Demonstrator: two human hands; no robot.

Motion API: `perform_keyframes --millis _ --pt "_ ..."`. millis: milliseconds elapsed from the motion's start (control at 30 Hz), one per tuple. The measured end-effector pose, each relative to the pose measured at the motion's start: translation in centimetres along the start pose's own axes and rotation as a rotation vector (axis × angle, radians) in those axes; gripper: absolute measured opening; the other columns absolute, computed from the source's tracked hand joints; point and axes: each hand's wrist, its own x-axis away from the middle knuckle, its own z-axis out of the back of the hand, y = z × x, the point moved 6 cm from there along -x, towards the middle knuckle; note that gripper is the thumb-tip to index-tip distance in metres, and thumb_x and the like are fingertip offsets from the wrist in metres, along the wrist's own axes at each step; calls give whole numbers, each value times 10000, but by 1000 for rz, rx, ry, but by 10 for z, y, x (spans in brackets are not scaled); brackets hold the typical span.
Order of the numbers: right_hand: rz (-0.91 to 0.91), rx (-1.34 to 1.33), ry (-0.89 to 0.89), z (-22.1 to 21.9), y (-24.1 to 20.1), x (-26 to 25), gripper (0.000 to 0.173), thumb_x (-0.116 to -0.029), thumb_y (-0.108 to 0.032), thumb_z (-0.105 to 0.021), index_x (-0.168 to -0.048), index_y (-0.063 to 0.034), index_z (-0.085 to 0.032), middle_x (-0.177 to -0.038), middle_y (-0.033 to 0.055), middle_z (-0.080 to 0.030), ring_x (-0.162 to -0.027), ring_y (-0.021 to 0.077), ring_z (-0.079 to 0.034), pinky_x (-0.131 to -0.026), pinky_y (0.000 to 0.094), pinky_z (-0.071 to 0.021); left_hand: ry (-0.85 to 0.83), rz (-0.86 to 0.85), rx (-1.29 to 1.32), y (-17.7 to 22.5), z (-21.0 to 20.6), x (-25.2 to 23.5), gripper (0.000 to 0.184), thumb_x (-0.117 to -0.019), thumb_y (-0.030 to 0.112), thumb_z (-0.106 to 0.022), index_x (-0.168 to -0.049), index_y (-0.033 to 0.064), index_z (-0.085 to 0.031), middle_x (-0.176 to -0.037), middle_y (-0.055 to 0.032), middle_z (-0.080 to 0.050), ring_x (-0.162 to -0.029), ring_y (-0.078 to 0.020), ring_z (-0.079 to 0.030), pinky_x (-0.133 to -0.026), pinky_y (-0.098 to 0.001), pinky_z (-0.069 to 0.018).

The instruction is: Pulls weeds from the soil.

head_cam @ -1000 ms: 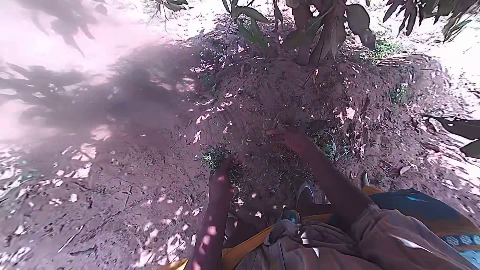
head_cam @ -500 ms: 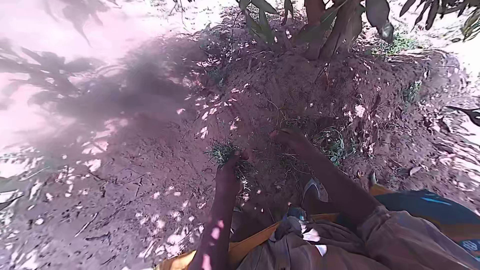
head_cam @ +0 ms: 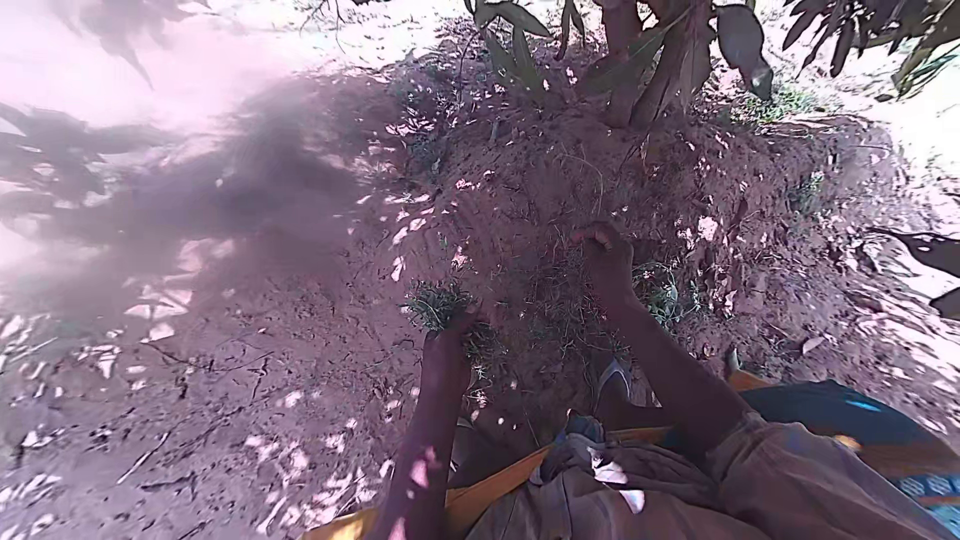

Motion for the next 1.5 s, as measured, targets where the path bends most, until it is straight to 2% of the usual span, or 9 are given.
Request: perform_keyframes --millis 100,267,467,567,700,900,1100,1267,1500 --pt "194 185 17 1 -14 0 288 -984 53 -490 -1116 1 -740 -1190 199 -699 -1078 342 -675 -903 504 -535 5 5 8 -2 1 -2 86 -1039 20 -508 -998 21 -584 -735 -31 -682 -662 -109 -682 -629 -238 -582" --pt "-191 257 -527 -46 17 14 307 -1040 4 -474 -1247 -5 -701 -1176 223 -704 -1084 378 -674 -974 530 -500 -13 41 -22 -4 -2 -1 179 -1066 50 -455 -1045 2 -625 -750 -25 -652 -683 -127 -668 -677 -272 -586" --pt "-236 301 -780 -81 -2 43 434 -1084 -93 -399 -1512 -48 -459 -1234 257 -663 -1090 391 -662 -977 522 -487 -10 156 -117 -15 -1 4 173 -1060 104 -503 -1160 -5 -591 -902 -76 -671 -779 -140 -672 -694 -290 -572" --pt "-60 333 -800 -91 -18 61 450 -1062 -96 -445 -1499 4 -466 -1244 303 -651 -1112 453 -658 -971 562 -496 -13 210 -161 -18 0 7 243 -1029 84 -540 -1254 -4 -565 -1030 -106 -650 -871 -155 -645 -744 -321 -545" --pt "199 362 -848 -99 -41 85 349 -1034 -22 -464 -1346 47 -605 -1098 298 -691 -1071 476 -663 -941 575 -506 -94 122 -184 -22 0 15 132 -1001 -7 -544 -1118 -42 -594 -986 -83 -654 -900 -119 -635 -820 -297 -536" --pt "300 277 -755 -101 -36 85 257 -1011 -4 -491 -1180 50 -677 -1006 246 -721 -993 419 -700 -909 540 -523 -36 161 -186 -26 -4 16 103 -972 -51 -549 -1062 -5 -570 -860 -52 -646 -770 -103 -644 -707 -263 -552" --pt "5 369 -870 -103 -9 76 386 -1047 -136 -512 -1408 -14 -573 -1207 256 -682 -1167 423 -642 -1027 555 -471 17 83 -280 -19 6 9 285 -1057 117 -519 -1287 -49 -553 -1160 -114 -630 -1006 -127 -607 -891 -318 -509" --pt "-153 534 -883 -101 33 68 585 -1055 -161 -495 -1611 -116 -317 -1547 235 -447 -1395 422 -469 -1128 584 -376 49 -9 9 -4 11 -3 219 -1094 123 -407 -1007 29 -584 -776 -18 -612 -695 -84 -620 -673 -255 -556" --pt "-344 665 -696 -56 76 34 366 -1069 -158 -456 -1360 -21 -628 -1356 258 -612 -1331 438 -524 -1149 595 -329 202 -63 277 19 22 -6 205 -1088 160 -375 -984 104 -543 -757 -5 -603 -662 -91 -630 -630 -272 -570"
